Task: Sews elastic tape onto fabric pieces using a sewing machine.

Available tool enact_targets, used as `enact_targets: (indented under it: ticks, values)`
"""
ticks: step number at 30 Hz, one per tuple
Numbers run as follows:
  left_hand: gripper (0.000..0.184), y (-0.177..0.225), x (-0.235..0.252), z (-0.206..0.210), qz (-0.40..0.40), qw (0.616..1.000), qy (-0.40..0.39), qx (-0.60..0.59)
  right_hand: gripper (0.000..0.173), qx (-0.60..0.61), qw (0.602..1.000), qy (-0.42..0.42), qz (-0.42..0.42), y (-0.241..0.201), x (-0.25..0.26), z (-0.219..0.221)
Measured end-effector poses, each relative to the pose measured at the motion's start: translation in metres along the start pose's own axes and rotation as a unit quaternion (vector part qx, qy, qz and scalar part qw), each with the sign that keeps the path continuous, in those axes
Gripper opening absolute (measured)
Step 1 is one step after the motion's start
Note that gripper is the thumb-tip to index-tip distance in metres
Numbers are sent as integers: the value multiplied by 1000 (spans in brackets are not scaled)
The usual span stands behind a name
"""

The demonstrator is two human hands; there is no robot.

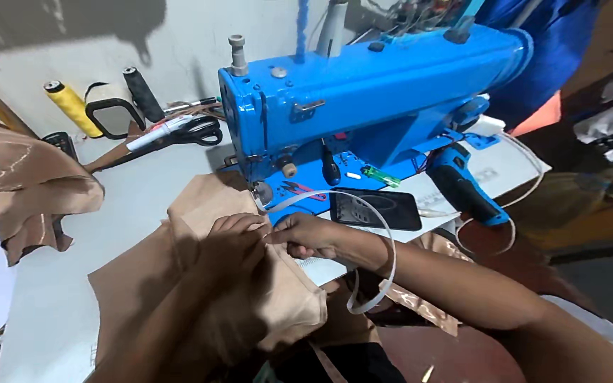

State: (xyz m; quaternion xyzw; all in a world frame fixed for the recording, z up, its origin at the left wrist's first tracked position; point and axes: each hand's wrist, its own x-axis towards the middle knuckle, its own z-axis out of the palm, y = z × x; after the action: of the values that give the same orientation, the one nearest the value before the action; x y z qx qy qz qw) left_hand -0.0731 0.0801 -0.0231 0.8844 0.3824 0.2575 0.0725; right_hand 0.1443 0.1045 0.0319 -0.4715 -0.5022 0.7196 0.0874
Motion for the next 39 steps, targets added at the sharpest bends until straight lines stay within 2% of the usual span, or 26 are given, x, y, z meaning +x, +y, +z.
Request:
enact_targets:
  ticks: [2, 4, 9, 12, 16, 19, 21, 23, 24, 25, 28, 32, 39]
  values:
    - [43, 4, 1, -2, 3, 1000, -15, 21, 24, -77, 997, -1, -4, 1, -5, -1]
    - [44, 5, 0, 0, 7, 999, -13, 33, 22, -103, 994, 12, -14, 4, -11, -1]
    - [44, 3, -2, 4, 11, 999, 6, 43, 16, -50, 997, 55, -28, 11, -19, 3]
    - [44, 2, -1, 4, 0, 999, 2, 38, 10, -6, 999, 30, -30, 15, -16, 2]
    - [44, 9, 0, 0, -27, 999, -11, 19, 18, 23, 999, -26, -12, 13, -15, 3]
    - [44, 12, 0, -3, -33, 999, -28, 26, 28, -136, 989, -7, -55, 9, -18, -2]
    - [44, 11, -1, -2, -29, 999, -25, 35, 30, -258, 951, 89, -148, 10, -21, -8]
    - [45, 12, -2, -2, -32, 998, -20, 41, 35, -301, 890, 194, -281, 18, -12, -14]
    - [44, 12, -2, -1, -31, 998, -16, 43, 40, -306, 864, 217, -335, 21, -6, -17]
    - [44, 11, -2, -1, -29, 998, -12, 46, 41, -304, 842, 223, -386, 24, 1, -19]
    - [43, 5, -3, 0, -19, 998, -10, 52, 27, -290, 790, 204, -500, 32, 20, -19]
    - [43, -1, -4, -5, -5, 998, -22, 58, 26, -351, 727, 210, -551, 43, 31, -21]
    - [46, 1, -4, 0, 4, 995, -10, 102, 29, -446, 655, 248, -557, 52, 38, -23]
